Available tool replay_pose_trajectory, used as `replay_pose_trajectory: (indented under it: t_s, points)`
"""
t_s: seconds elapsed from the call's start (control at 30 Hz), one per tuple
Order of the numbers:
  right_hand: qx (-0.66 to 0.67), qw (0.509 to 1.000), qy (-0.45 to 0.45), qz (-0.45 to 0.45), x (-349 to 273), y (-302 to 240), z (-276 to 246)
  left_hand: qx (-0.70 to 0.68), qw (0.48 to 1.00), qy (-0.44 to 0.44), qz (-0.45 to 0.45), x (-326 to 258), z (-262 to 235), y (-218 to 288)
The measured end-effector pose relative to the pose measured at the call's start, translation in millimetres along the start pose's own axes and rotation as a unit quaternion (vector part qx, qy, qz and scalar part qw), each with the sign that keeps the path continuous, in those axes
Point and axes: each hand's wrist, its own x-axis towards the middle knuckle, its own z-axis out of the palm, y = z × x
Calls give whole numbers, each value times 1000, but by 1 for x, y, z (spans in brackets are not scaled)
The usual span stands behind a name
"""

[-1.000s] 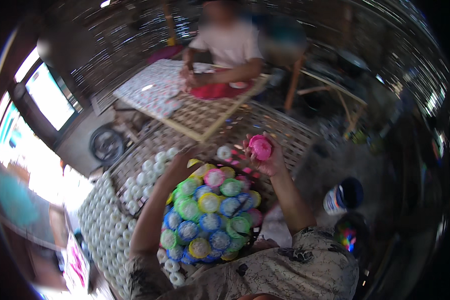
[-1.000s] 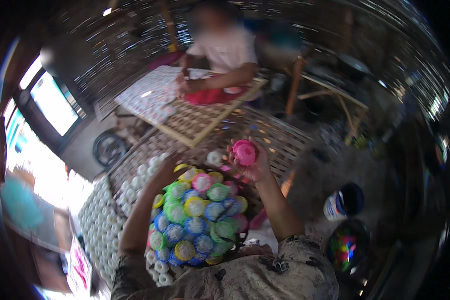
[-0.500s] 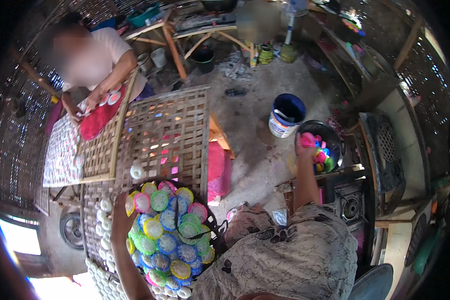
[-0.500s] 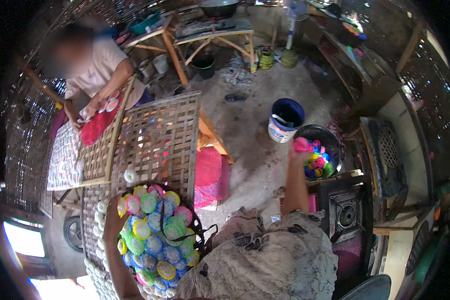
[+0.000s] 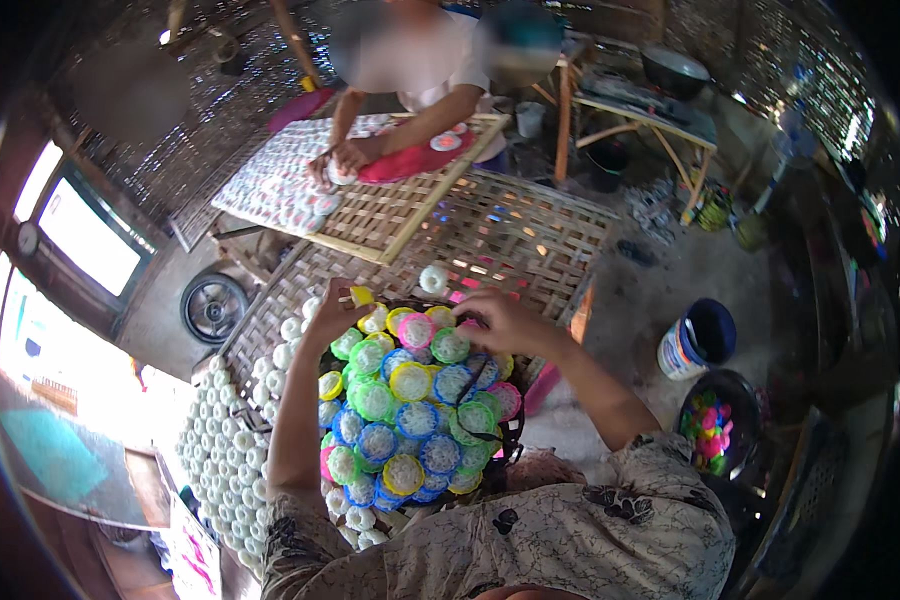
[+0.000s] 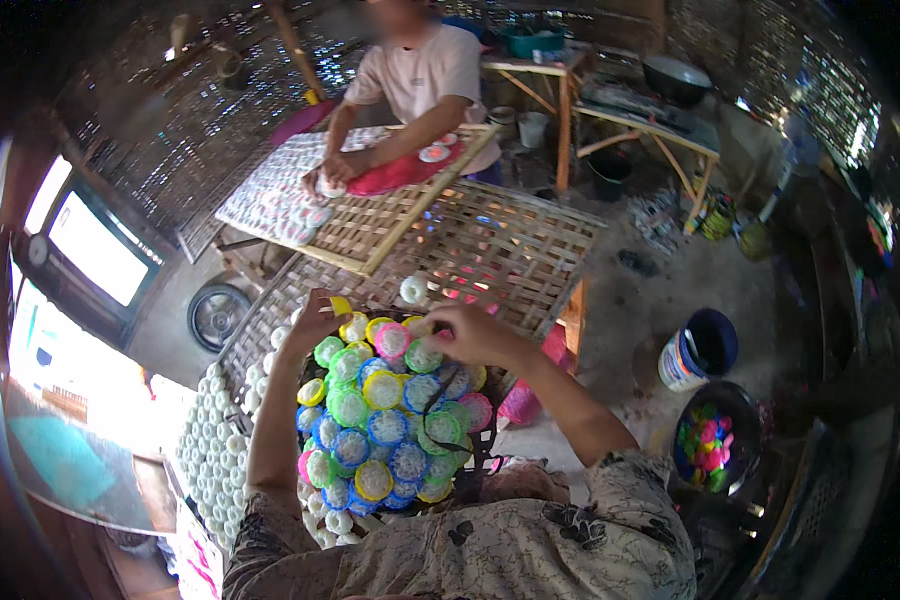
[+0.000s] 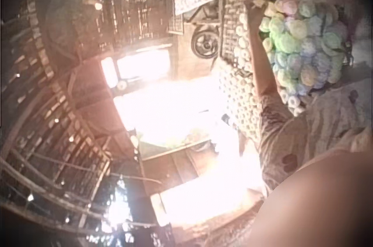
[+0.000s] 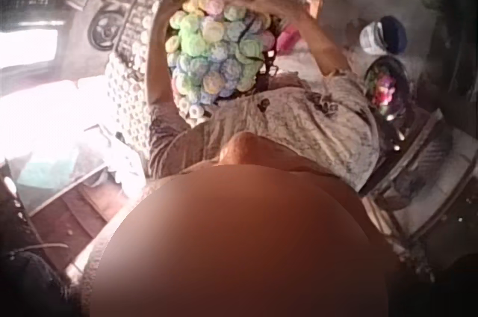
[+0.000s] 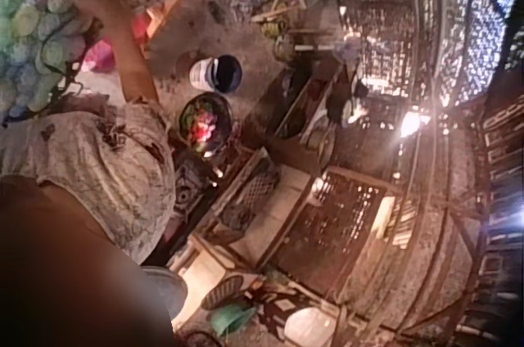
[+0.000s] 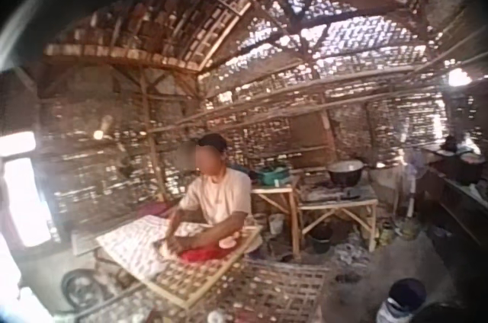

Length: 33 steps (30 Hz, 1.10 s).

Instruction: The person places small white round objects into colorful plastic cups on a woven tray. They repeatedly pick up the white objects and cups, then insert the objects into the cups and arrange them on the tray. Another person works at a separate table in the background.

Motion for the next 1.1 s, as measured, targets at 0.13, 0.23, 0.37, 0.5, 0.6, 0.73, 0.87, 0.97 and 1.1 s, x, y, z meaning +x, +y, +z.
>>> replay_pose_trajectory:
  t_s: [0.13,0.23,0.37,0.5,0.6,0.73,0.87,0.97,1.1]
  points:
    - [-222,966,-126,-41,67,-14,63,42,978,191,-65,21,-13,-41]
    - [-308,913,-268,16,91,-13,77,-13,963,265,-48,18,-26,-60]
    - [-120,965,-232,22,103,-1,51,196,914,351,-60,0,-35,-57]
    - [-160,957,-244,9,102,14,39,274,914,292,-70,-6,-24,-35]
    - [-150,948,-277,-37,94,21,53,370,899,234,2,-8,-18,-28]
    - [-195,950,-238,-50,95,17,65,315,921,228,14,-13,-24,-32]
    - [-20,985,-165,37,103,11,36,318,930,184,19,-20,-37,-30]
    - [65,990,-32,121,95,25,3,350,931,96,-20,-29,-44,-23]
    - [130,977,163,54,83,65,11,393,919,-1,-27,-37,-50,-14]
